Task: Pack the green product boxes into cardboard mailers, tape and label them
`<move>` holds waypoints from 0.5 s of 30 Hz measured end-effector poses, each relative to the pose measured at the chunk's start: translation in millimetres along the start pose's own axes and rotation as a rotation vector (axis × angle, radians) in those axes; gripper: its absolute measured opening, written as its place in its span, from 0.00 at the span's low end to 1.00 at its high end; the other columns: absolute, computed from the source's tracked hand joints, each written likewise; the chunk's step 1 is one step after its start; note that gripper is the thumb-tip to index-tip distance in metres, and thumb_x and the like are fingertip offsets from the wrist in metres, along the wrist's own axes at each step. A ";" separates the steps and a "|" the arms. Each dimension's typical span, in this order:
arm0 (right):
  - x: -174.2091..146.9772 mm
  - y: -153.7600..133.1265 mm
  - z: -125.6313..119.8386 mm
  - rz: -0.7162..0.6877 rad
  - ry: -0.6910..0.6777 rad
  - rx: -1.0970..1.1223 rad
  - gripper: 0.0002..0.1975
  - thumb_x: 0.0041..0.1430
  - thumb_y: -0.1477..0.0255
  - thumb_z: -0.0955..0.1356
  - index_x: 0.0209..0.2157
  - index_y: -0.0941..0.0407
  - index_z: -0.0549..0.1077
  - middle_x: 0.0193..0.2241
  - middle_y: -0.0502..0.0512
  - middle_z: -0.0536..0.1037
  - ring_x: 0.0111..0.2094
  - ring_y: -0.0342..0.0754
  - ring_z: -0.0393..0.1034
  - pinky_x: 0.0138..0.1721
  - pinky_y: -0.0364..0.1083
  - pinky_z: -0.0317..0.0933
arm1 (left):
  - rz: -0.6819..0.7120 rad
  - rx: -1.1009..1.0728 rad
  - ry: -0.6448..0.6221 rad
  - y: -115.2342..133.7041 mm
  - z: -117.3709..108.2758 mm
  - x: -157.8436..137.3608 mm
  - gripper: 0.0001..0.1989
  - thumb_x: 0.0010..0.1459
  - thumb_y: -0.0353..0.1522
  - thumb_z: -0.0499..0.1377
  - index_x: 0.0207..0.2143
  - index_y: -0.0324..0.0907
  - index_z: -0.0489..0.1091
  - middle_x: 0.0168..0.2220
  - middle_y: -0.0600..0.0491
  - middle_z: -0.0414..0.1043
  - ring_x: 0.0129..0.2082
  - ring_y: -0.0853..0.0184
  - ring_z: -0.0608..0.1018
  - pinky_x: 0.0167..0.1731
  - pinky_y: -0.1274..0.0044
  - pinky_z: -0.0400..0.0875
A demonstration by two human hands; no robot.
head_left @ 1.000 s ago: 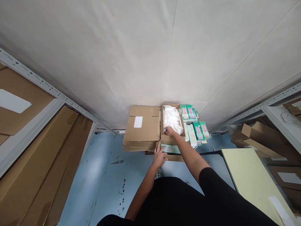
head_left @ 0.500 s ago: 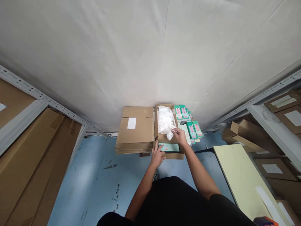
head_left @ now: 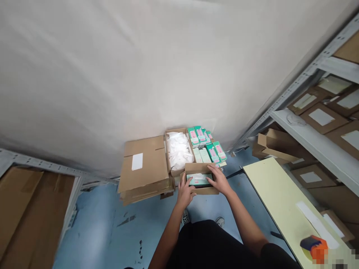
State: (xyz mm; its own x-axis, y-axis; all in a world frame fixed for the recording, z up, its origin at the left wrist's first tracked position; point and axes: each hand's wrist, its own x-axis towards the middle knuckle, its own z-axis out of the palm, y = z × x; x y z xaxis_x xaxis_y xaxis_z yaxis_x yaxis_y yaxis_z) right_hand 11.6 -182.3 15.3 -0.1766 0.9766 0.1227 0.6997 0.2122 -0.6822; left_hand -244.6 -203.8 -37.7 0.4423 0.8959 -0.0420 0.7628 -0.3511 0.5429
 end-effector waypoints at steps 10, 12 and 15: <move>-92.2 95.1 -102.7 0.211 0.349 -0.048 0.28 0.65 0.68 0.68 0.66 0.49 0.67 0.68 0.59 0.66 0.68 0.58 0.62 0.67 0.61 0.60 | 0.204 0.105 -0.146 108.2 61.4 83.9 0.07 0.54 0.34 0.69 0.37 0.48 0.80 0.70 0.51 0.61 0.75 0.42 0.41 0.67 0.46 0.53; -125.4 121.9 -127.8 0.280 0.411 -0.059 0.29 0.64 0.68 0.68 0.66 0.47 0.67 0.67 0.59 0.67 0.67 0.58 0.63 0.67 0.61 0.61 | 0.265 0.129 -0.187 138.5 81.5 102.0 0.09 0.53 0.34 0.69 0.39 0.49 0.81 0.70 0.51 0.61 0.75 0.42 0.42 0.67 0.46 0.53; -179.1 162.5 -164.1 0.375 0.509 -0.092 0.28 0.64 0.68 0.68 0.65 0.47 0.68 0.66 0.59 0.68 0.67 0.58 0.64 0.67 0.61 0.61 | 0.355 0.158 -0.253 190.2 114.8 126.7 0.09 0.53 0.35 0.69 0.39 0.49 0.80 0.71 0.51 0.59 0.75 0.41 0.42 0.66 0.45 0.53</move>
State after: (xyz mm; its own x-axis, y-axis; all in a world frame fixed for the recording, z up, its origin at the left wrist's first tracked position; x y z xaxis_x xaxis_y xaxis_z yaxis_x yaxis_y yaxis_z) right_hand 270.5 -317.1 0.8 0.4270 0.8746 0.2296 0.7107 -0.1676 -0.6833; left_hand 10.7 -188.3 -36.1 0.7755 0.6248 -0.0906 0.5969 -0.6789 0.4275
